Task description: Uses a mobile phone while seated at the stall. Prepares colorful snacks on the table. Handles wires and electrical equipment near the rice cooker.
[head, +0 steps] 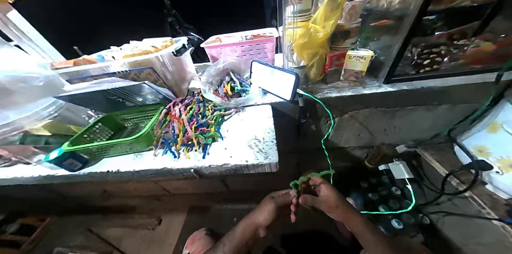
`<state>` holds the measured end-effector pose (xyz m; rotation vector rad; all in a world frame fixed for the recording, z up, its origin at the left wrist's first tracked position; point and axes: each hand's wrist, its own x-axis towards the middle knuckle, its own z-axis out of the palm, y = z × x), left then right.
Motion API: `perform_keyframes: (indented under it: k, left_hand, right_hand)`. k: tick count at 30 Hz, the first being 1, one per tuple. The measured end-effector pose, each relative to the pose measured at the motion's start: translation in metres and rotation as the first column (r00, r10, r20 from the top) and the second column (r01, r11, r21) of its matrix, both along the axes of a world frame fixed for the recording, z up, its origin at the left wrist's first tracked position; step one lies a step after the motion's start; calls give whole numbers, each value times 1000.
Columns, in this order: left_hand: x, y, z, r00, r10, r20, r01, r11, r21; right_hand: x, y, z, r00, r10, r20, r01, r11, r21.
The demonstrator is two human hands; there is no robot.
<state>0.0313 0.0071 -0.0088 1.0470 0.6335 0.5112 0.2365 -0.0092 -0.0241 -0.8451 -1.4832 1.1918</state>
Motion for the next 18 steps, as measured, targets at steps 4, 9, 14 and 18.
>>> perform_keyframes:
  k: [4, 9, 14, 18]
  left_hand:
    - [-2, -3, -3, 997, -71, 35, 73, 996, -59]
    - [1, -8, -7, 998, -5, 65, 17, 984, -180]
    - [8, -7, -16, 986, 168, 0, -160, 941, 297]
    - [7, -2, -21, 906, 377, -191, -1, 455, 890]
  right_hand:
    - [-12, 3, -5, 992, -38, -123, 43, 998, 44]
    - [-18, -2, -3, 989, -127, -77, 136, 982, 130]
    - [-22, -1, -5, 955, -294, -39, 295, 955, 20]
    - [-23, -2, -5, 940, -338, 50, 340, 940, -27]
